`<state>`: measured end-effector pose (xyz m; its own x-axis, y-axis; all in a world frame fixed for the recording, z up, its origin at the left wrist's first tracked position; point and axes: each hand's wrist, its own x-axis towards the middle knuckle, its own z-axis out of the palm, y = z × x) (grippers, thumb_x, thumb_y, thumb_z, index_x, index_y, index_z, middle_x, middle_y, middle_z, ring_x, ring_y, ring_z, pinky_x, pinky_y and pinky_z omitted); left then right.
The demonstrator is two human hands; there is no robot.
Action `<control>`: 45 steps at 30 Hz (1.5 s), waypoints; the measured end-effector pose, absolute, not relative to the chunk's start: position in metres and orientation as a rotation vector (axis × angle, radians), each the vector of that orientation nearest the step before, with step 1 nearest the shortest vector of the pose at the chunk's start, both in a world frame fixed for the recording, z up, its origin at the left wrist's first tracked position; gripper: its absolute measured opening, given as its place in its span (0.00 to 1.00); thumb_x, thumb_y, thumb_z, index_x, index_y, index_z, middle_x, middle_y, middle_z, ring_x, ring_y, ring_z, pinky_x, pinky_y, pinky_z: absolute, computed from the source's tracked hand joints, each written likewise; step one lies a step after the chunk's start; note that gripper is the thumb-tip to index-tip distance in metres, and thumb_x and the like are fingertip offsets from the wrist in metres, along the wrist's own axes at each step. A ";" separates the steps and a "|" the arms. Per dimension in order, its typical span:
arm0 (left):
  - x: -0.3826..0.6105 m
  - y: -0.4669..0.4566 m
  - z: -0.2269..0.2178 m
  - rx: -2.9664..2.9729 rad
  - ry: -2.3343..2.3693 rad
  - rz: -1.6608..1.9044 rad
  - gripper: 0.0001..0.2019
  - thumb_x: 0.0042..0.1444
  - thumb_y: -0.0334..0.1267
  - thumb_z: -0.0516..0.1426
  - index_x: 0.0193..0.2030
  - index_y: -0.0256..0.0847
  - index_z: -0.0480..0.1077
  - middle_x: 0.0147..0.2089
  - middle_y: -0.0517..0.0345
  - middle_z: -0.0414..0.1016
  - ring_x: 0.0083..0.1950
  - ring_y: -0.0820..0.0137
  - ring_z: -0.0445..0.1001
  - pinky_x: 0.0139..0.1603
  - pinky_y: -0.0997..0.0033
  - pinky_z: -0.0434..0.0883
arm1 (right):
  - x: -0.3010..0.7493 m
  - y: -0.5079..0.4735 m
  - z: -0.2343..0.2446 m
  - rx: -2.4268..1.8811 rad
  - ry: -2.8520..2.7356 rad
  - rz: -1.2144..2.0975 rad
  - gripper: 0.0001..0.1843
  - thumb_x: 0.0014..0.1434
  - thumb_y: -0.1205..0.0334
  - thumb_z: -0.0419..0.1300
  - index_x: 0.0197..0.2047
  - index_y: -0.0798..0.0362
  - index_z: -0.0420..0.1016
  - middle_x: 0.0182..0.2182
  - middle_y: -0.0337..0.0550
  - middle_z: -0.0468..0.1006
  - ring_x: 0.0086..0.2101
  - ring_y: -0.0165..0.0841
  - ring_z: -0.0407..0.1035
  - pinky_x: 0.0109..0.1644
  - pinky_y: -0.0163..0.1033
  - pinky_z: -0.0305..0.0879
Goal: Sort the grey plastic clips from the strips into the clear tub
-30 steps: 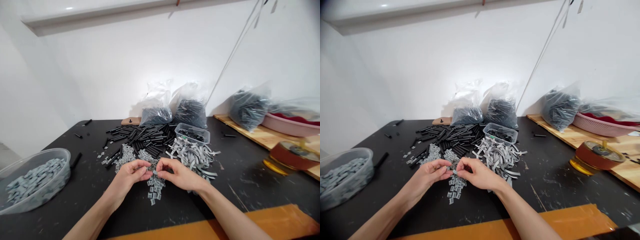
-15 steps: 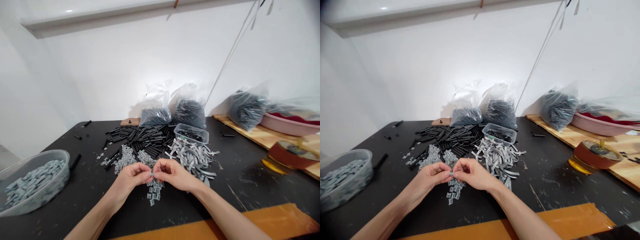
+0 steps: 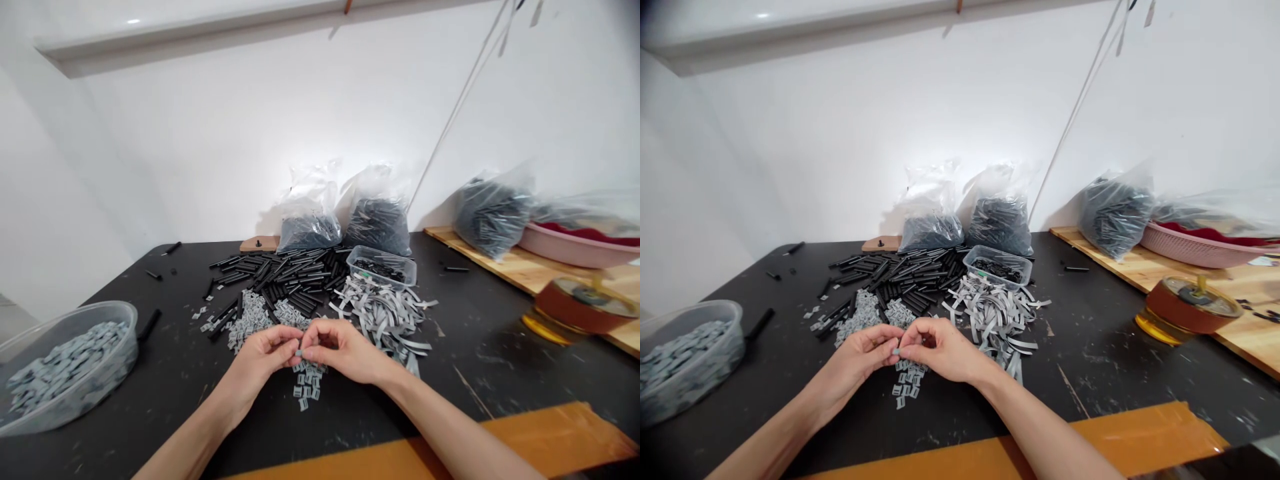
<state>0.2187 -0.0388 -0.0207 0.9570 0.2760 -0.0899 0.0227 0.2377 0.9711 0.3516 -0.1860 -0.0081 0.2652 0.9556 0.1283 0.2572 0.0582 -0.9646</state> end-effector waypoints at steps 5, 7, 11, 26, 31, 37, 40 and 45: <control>0.219 -0.040 -0.022 1.374 0.225 0.178 0.09 0.54 0.39 0.63 0.40 0.39 0.75 0.32 0.60 0.72 0.32 0.77 0.67 0.34 0.80 0.65 | 0.351 -0.185 -0.008 -1.421 -1.199 0.729 0.08 0.58 0.59 0.62 0.34 0.57 0.74 0.30 0.38 0.70 0.30 0.25 0.61 0.35 0.32 0.58; 0.219 -0.041 -0.022 1.297 0.263 0.178 0.07 0.53 0.38 0.64 0.38 0.39 0.75 0.31 0.61 0.71 0.32 0.78 0.67 0.35 0.80 0.66 | 0.350 -0.183 -0.009 -1.423 -1.190 0.680 0.09 0.58 0.58 0.62 0.35 0.56 0.74 0.31 0.38 0.70 0.31 0.26 0.63 0.36 0.32 0.59; 0.218 -0.044 -0.022 1.155 0.300 0.170 0.07 0.52 0.36 0.65 0.35 0.38 0.74 0.32 0.60 0.72 0.35 0.77 0.69 0.41 0.78 0.68 | 0.348 -0.183 -0.008 -1.470 -1.227 0.496 0.08 0.58 0.59 0.62 0.34 0.55 0.75 0.33 0.40 0.73 0.34 0.27 0.65 0.39 0.33 0.60; 0.221 -0.047 -0.023 1.070 0.309 0.205 0.09 0.54 0.35 0.64 0.42 0.38 0.77 0.38 0.57 0.73 0.35 0.78 0.67 0.36 0.80 0.68 | 0.343 -0.182 -0.005 -1.443 -1.349 0.270 0.05 0.60 0.63 0.61 0.35 0.55 0.76 0.34 0.42 0.72 0.35 0.28 0.67 0.37 0.33 0.62; 0.221 -0.046 -0.023 1.031 0.340 0.175 0.08 0.51 0.33 0.66 0.39 0.37 0.77 0.33 0.57 0.74 0.35 0.77 0.71 0.36 0.81 0.71 | 0.344 -0.183 -0.005 -1.445 -1.308 0.225 0.04 0.59 0.64 0.61 0.34 0.54 0.76 0.33 0.41 0.73 0.34 0.28 0.66 0.39 0.34 0.61; 0.224 -0.043 -0.019 0.926 0.411 0.314 0.07 0.49 0.32 0.67 0.36 0.36 0.78 0.39 0.54 0.78 0.39 0.75 0.75 0.43 0.80 0.74 | 0.345 -0.181 -0.005 -1.396 -1.007 0.702 0.10 0.57 0.58 0.63 0.33 0.56 0.72 0.23 0.35 0.68 0.24 0.24 0.60 0.28 0.31 0.56; 0.224 -0.044 -0.016 0.914 0.371 0.330 0.06 0.49 0.31 0.67 0.35 0.35 0.78 0.41 0.53 0.79 0.41 0.75 0.75 0.46 0.80 0.73 | 0.345 -0.179 -0.005 -1.308 -0.899 0.874 0.12 0.55 0.56 0.65 0.33 0.57 0.71 0.21 0.34 0.67 0.22 0.24 0.60 0.27 0.31 0.58; 0.222 -0.048 -0.013 0.989 0.288 0.306 0.04 0.50 0.30 0.66 0.34 0.38 0.78 0.43 0.55 0.79 0.44 0.74 0.74 0.49 0.78 0.71 | 0.347 -0.180 -0.005 -1.193 -0.808 0.971 0.13 0.52 0.57 0.67 0.32 0.57 0.71 0.22 0.35 0.68 0.23 0.24 0.62 0.28 0.31 0.60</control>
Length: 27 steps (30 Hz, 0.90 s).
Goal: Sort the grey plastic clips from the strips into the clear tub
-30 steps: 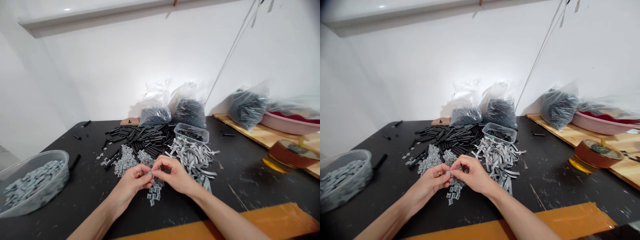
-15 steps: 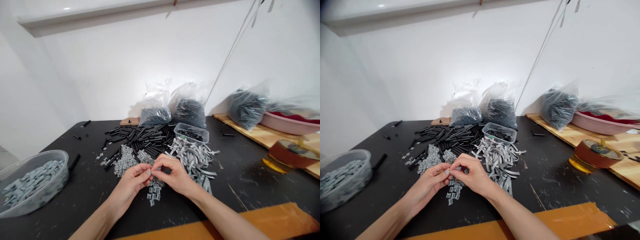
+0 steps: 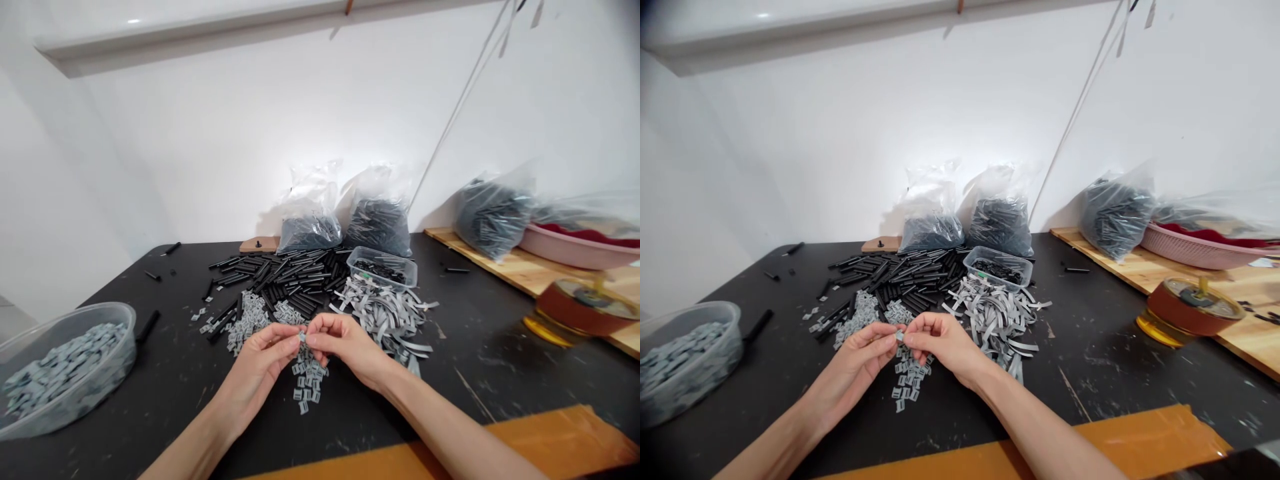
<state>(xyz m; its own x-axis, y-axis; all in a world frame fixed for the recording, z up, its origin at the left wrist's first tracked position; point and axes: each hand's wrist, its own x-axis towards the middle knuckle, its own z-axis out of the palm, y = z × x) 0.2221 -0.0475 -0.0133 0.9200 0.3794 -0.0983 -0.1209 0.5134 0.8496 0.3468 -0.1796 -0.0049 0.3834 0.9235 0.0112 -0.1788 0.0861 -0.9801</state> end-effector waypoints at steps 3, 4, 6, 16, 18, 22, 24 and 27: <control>0.220 -0.050 -0.011 1.074 0.242 0.322 0.03 0.52 0.31 0.65 0.35 0.39 0.78 0.43 0.55 0.79 0.45 0.72 0.74 0.50 0.75 0.70 | 0.348 -0.181 -0.006 -1.153 -0.798 1.013 0.12 0.52 0.58 0.67 0.32 0.57 0.72 0.22 0.35 0.68 0.23 0.24 0.61 0.28 0.30 0.59; 0.219 -0.050 -0.011 1.114 0.236 0.331 0.04 0.52 0.32 0.65 0.36 0.39 0.78 0.43 0.55 0.79 0.45 0.71 0.74 0.50 0.74 0.70 | 0.349 -0.182 -0.007 -1.136 -0.792 1.030 0.12 0.53 0.58 0.67 0.32 0.57 0.72 0.22 0.35 0.68 0.23 0.23 0.61 0.28 0.30 0.59; 0.218 -0.051 -0.010 1.201 0.243 0.353 0.07 0.52 0.33 0.64 0.39 0.40 0.77 0.42 0.55 0.80 0.44 0.70 0.74 0.50 0.73 0.69 | 0.349 -0.182 -0.008 -1.095 -0.776 1.069 0.11 0.53 0.59 0.67 0.33 0.57 0.72 0.22 0.35 0.69 0.23 0.23 0.61 0.28 0.30 0.58; 0.215 -0.052 -0.007 1.500 0.258 0.455 0.16 0.50 0.37 0.66 0.47 0.42 0.76 0.42 0.53 0.81 0.43 0.64 0.78 0.47 0.68 0.74 | 0.352 -0.182 -0.013 -0.969 -0.697 1.195 0.15 0.49 0.59 0.70 0.35 0.59 0.72 0.22 0.36 0.71 0.22 0.23 0.64 0.28 0.30 0.59; 0.216 -0.053 -0.007 1.519 0.254 0.463 0.16 0.49 0.37 0.66 0.47 0.42 0.77 0.42 0.53 0.82 0.43 0.62 0.78 0.47 0.67 0.74 | 0.352 -0.182 -0.014 -0.964 -0.678 1.192 0.17 0.47 0.60 0.72 0.35 0.58 0.71 0.22 0.36 0.72 0.22 0.23 0.65 0.28 0.29 0.60; 0.216 -0.054 -0.007 1.560 0.244 0.432 0.14 0.50 0.37 0.66 0.45 0.42 0.77 0.43 0.52 0.82 0.44 0.61 0.79 0.48 0.65 0.75 | 0.352 -0.181 -0.014 -0.986 -0.668 1.140 0.19 0.45 0.62 0.73 0.35 0.56 0.68 0.21 0.33 0.72 0.21 0.24 0.67 0.26 0.28 0.62; 0.215 -0.054 -0.006 1.539 0.246 0.392 0.15 0.49 0.37 0.66 0.46 0.42 0.77 0.44 0.52 0.81 0.45 0.61 0.79 0.48 0.66 0.74 | 0.352 -0.180 -0.013 -1.020 -0.680 1.097 0.20 0.45 0.61 0.73 0.35 0.56 0.67 0.21 0.34 0.73 0.21 0.23 0.67 0.26 0.28 0.62; 0.215 -0.052 -0.005 1.468 0.247 0.338 0.19 0.49 0.37 0.66 0.49 0.42 0.75 0.45 0.51 0.81 0.44 0.62 0.78 0.46 0.68 0.74 | 0.352 -0.180 -0.013 -1.076 -0.701 1.031 0.20 0.44 0.60 0.73 0.34 0.56 0.68 0.22 0.34 0.73 0.20 0.23 0.66 0.26 0.28 0.63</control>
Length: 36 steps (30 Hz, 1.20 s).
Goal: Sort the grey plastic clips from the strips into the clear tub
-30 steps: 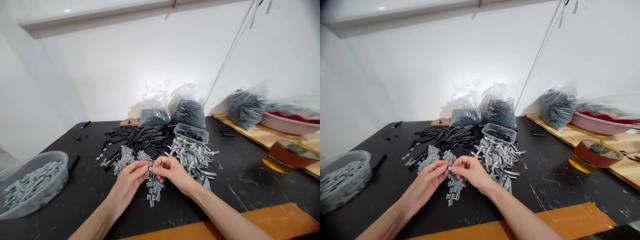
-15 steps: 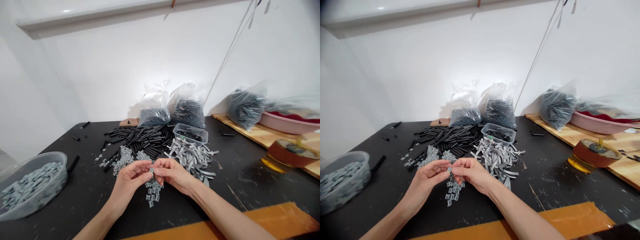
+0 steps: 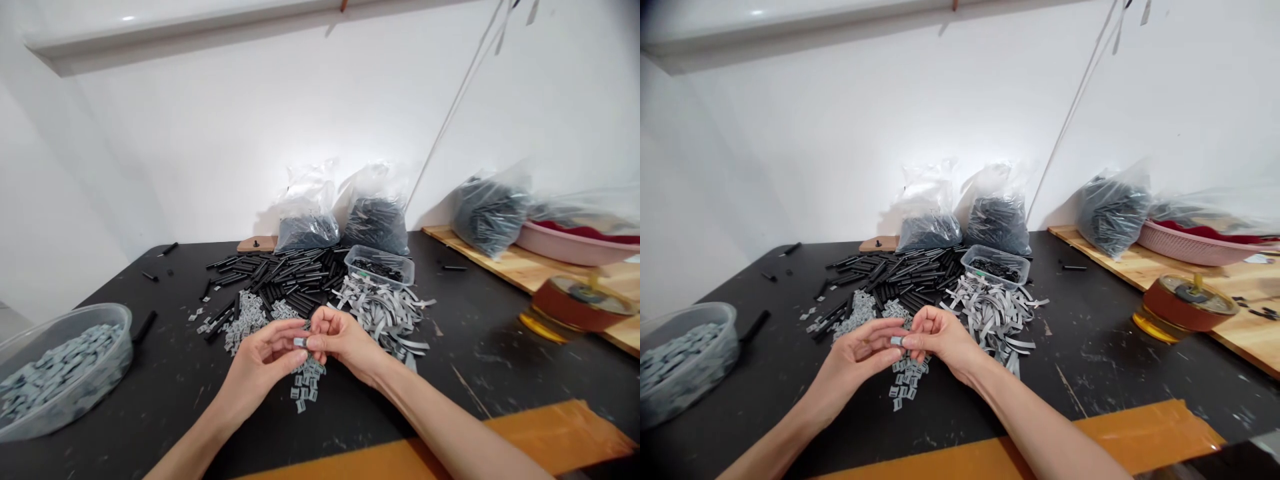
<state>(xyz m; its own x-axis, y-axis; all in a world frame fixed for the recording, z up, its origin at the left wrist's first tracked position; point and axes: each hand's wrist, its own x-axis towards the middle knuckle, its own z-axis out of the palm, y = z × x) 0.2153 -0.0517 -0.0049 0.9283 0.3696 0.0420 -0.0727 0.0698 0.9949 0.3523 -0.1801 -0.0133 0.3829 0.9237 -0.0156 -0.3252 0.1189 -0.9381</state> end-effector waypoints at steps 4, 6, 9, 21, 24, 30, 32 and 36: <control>0.218 -0.049 -0.007 1.399 0.301 0.335 0.15 0.51 0.40 0.65 0.46 0.40 0.76 0.40 0.51 0.81 0.37 0.67 0.77 0.41 0.71 0.73 | 0.353 -0.181 -0.011 -1.134 -0.772 0.982 0.18 0.46 0.59 0.72 0.34 0.57 0.70 0.22 0.36 0.74 0.22 0.24 0.67 0.28 0.29 0.64; 0.219 -0.048 -0.009 1.361 0.324 0.323 0.15 0.50 0.39 0.66 0.45 0.40 0.75 0.39 0.53 0.81 0.38 0.68 0.77 0.42 0.72 0.73 | 0.353 -0.181 -0.010 -1.166 -0.800 0.957 0.17 0.47 0.59 0.71 0.34 0.58 0.71 0.22 0.36 0.73 0.22 0.24 0.66 0.29 0.30 0.65; 0.219 -0.047 -0.012 1.314 0.333 0.306 0.15 0.49 0.38 0.67 0.44 0.41 0.74 0.38 0.55 0.80 0.39 0.69 0.76 0.44 0.70 0.72 | 0.353 -0.182 -0.007 -1.242 -0.839 0.914 0.16 0.48 0.58 0.71 0.34 0.58 0.73 0.22 0.37 0.73 0.23 0.24 0.66 0.30 0.31 0.64; 0.218 -0.041 -0.013 1.099 0.319 0.230 0.15 0.49 0.33 0.67 0.44 0.40 0.74 0.39 0.56 0.78 0.39 0.74 0.74 0.45 0.74 0.71 | 0.363 -0.189 -0.005 -1.159 -1.058 0.927 0.13 0.53 0.58 0.67 0.41 0.54 0.81 0.36 0.43 0.74 0.34 0.31 0.74 0.42 0.38 0.70; 0.218 -0.041 -0.015 1.076 0.305 0.198 0.15 0.49 0.32 0.67 0.44 0.40 0.74 0.39 0.56 0.77 0.38 0.74 0.74 0.45 0.75 0.70 | 0.363 -0.188 -0.007 -1.145 -1.072 0.923 0.10 0.54 0.58 0.67 0.38 0.55 0.82 0.33 0.42 0.74 0.31 0.29 0.73 0.38 0.36 0.71; 0.217 -0.044 -0.014 1.121 0.280 0.168 0.12 0.50 0.31 0.66 0.43 0.40 0.73 0.37 0.57 0.76 0.36 0.75 0.72 0.43 0.75 0.70 | 0.367 -0.190 -0.005 -1.142 -1.028 1.115 0.13 0.52 0.57 0.68 0.36 0.58 0.81 0.30 0.43 0.76 0.29 0.28 0.72 0.36 0.36 0.71; 0.216 -0.044 -0.013 1.144 0.272 0.174 0.11 0.51 0.31 0.65 0.42 0.40 0.73 0.37 0.58 0.75 0.36 0.76 0.72 0.43 0.75 0.69 | 0.368 -0.191 -0.005 -1.179 -0.984 1.152 0.14 0.50 0.57 0.69 0.36 0.59 0.80 0.28 0.43 0.77 0.28 0.28 0.72 0.36 0.36 0.71; 0.216 -0.045 -0.015 1.194 0.228 0.187 0.08 0.53 0.33 0.64 0.40 0.39 0.72 0.38 0.58 0.74 0.36 0.76 0.70 0.42 0.76 0.68 | 0.366 -0.190 -0.007 -1.234 -0.910 1.167 0.14 0.49 0.59 0.70 0.36 0.61 0.79 0.26 0.44 0.79 0.27 0.28 0.73 0.35 0.35 0.72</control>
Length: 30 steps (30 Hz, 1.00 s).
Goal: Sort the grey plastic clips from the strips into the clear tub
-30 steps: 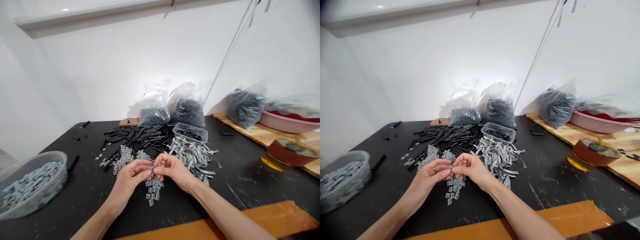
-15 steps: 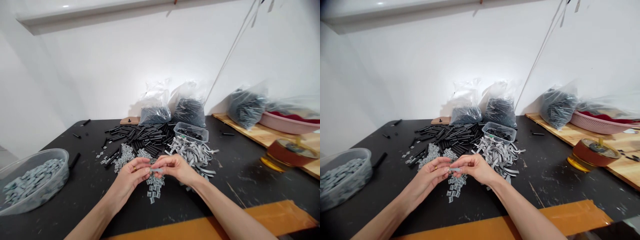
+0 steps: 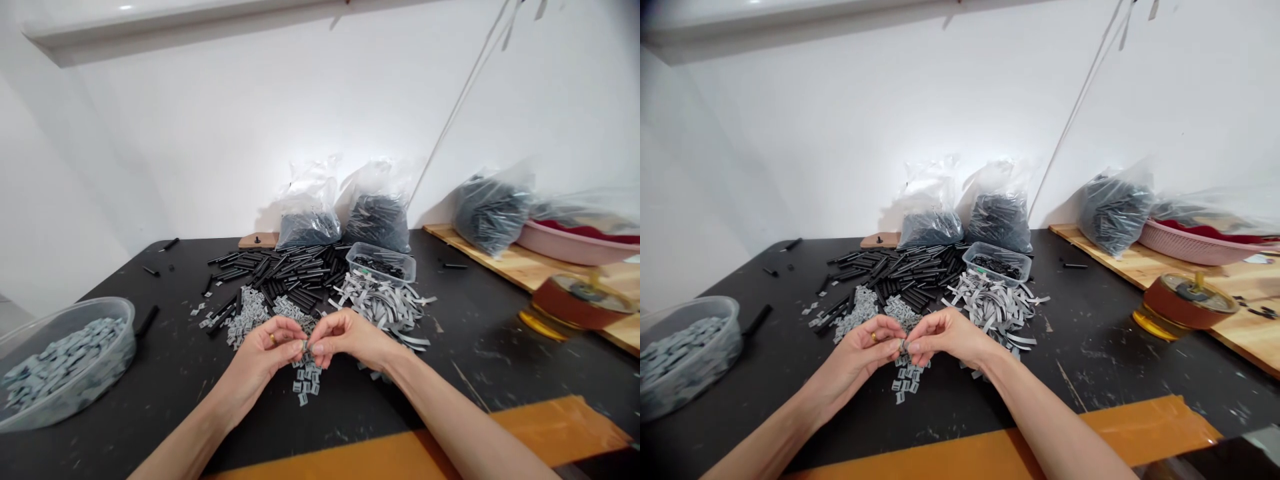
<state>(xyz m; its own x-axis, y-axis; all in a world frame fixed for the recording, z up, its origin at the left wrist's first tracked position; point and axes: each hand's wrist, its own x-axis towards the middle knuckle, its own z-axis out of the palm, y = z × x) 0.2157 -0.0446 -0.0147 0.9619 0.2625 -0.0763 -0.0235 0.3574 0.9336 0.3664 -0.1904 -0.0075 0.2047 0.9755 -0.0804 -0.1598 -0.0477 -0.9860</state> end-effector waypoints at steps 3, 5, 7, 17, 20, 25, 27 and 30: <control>0.217 -0.044 -0.017 1.213 0.195 0.205 0.07 0.53 0.33 0.64 0.38 0.39 0.72 0.37 0.59 0.73 0.35 0.76 0.70 0.41 0.76 0.68 | 0.364 -0.189 -0.008 -1.218 -0.861 1.151 0.14 0.48 0.61 0.70 0.35 0.60 0.77 0.25 0.43 0.79 0.26 0.28 0.74 0.33 0.34 0.72; 0.218 -0.045 -0.018 1.214 0.179 0.221 0.07 0.52 0.32 0.65 0.37 0.39 0.72 0.37 0.60 0.73 0.35 0.76 0.69 0.40 0.76 0.67 | 0.363 -0.188 -0.007 -1.194 -0.836 1.148 0.13 0.48 0.62 0.71 0.34 0.60 0.75 0.24 0.42 0.78 0.25 0.28 0.73 0.32 0.33 0.72; 0.219 -0.045 -0.017 1.210 0.165 0.231 0.06 0.53 0.32 0.64 0.36 0.39 0.71 0.38 0.60 0.73 0.35 0.77 0.69 0.40 0.76 0.67 | 0.363 -0.188 -0.007 -1.177 -0.822 1.152 0.12 0.48 0.64 0.70 0.33 0.60 0.74 0.23 0.41 0.78 0.24 0.27 0.73 0.31 0.32 0.71; 0.219 -0.049 -0.017 1.161 0.139 0.237 0.07 0.53 0.30 0.64 0.33 0.39 0.69 0.38 0.61 0.73 0.34 0.77 0.70 0.40 0.75 0.67 | 0.364 -0.187 -0.012 -1.094 -0.785 1.254 0.12 0.48 0.65 0.70 0.32 0.61 0.73 0.25 0.43 0.78 0.26 0.27 0.73 0.33 0.31 0.70; 0.218 -0.050 -0.017 1.162 0.142 0.239 0.07 0.52 0.30 0.65 0.32 0.38 0.69 0.38 0.61 0.73 0.34 0.77 0.70 0.40 0.75 0.67 | 0.364 -0.187 -0.011 -1.094 -0.767 1.273 0.12 0.47 0.65 0.71 0.32 0.61 0.73 0.25 0.42 0.78 0.26 0.28 0.74 0.33 0.31 0.70; 0.218 -0.051 -0.018 1.170 0.139 0.221 0.07 0.53 0.30 0.64 0.32 0.38 0.69 0.37 0.60 0.74 0.34 0.76 0.70 0.40 0.74 0.67 | 0.365 -0.187 -0.011 -1.122 -0.782 1.296 0.14 0.44 0.65 0.72 0.32 0.61 0.73 0.24 0.42 0.78 0.26 0.28 0.74 0.33 0.32 0.70; 0.218 -0.051 -0.019 1.172 0.131 0.208 0.07 0.53 0.30 0.64 0.32 0.39 0.69 0.37 0.60 0.74 0.34 0.76 0.70 0.40 0.74 0.67 | 0.366 -0.187 -0.012 -1.141 -0.805 1.300 0.15 0.44 0.64 0.72 0.32 0.61 0.74 0.24 0.42 0.78 0.25 0.28 0.73 0.33 0.32 0.70; 0.219 -0.050 -0.019 1.179 0.138 0.181 0.07 0.53 0.31 0.64 0.33 0.38 0.69 0.37 0.59 0.74 0.35 0.76 0.70 0.40 0.74 0.67 | 0.367 -0.188 -0.013 -1.179 -0.831 1.300 0.14 0.45 0.64 0.72 0.32 0.61 0.74 0.25 0.42 0.78 0.25 0.27 0.73 0.32 0.32 0.70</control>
